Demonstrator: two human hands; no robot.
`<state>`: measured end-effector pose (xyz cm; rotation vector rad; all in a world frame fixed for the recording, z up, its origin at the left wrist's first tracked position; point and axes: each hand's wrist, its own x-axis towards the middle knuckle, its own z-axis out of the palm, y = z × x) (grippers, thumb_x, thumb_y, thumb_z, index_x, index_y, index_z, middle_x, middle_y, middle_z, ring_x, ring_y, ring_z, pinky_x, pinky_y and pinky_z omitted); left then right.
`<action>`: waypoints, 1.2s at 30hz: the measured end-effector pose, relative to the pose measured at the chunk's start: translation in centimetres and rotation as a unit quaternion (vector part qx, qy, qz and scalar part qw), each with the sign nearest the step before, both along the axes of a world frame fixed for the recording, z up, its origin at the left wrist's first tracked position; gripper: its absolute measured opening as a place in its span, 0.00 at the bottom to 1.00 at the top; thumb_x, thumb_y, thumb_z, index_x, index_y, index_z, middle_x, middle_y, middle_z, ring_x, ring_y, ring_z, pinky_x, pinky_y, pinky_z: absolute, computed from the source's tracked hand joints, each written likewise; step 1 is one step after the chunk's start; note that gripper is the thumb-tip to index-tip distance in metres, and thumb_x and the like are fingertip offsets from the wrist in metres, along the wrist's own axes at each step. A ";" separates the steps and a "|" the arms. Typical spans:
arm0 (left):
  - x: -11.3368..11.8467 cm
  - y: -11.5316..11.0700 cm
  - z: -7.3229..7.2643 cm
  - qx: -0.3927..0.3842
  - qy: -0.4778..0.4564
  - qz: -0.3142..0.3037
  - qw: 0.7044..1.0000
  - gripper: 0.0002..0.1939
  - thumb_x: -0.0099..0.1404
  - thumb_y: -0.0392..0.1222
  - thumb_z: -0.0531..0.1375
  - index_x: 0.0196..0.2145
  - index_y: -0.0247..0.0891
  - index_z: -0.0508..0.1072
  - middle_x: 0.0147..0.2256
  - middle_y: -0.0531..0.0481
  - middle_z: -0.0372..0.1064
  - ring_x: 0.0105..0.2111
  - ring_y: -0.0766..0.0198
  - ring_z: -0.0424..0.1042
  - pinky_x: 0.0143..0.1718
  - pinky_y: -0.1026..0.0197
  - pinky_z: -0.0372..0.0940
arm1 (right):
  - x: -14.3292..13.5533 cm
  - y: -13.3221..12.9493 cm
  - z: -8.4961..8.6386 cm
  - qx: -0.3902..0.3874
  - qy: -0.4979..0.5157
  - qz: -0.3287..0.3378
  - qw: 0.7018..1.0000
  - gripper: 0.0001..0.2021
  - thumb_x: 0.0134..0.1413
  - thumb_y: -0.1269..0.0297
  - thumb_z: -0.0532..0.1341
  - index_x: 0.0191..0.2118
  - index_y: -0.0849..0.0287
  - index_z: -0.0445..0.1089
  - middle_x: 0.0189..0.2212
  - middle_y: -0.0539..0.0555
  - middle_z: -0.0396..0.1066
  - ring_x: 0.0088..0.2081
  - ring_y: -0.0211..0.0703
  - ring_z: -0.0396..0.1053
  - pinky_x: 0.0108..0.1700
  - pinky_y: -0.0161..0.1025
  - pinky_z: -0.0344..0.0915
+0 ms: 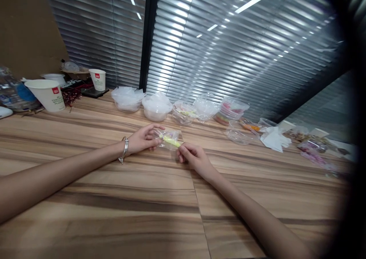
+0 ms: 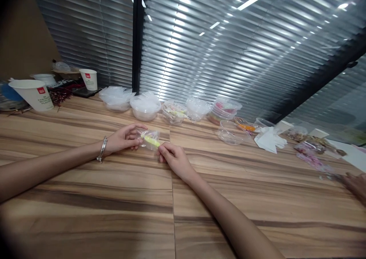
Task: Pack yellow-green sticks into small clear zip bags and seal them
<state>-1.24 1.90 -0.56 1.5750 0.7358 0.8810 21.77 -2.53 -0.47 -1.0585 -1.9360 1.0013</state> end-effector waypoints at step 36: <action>-0.2 -0.1 0.2 -0.058 0.019 -0.047 0.997 0.28 0.54 0.41 0.65 0.52 0.37 0.65 0.43 0.45 0.70 0.34 0.64 0.71 0.38 0.60 0.68 | -0.1 0.7 -0.3 -0.390 0.369 0.094 0.839 0.11 0.57 0.61 0.54 0.27 0.61 0.61 0.14 0.42 0.45 0.17 0.30 0.41 0.20 0.31 0.40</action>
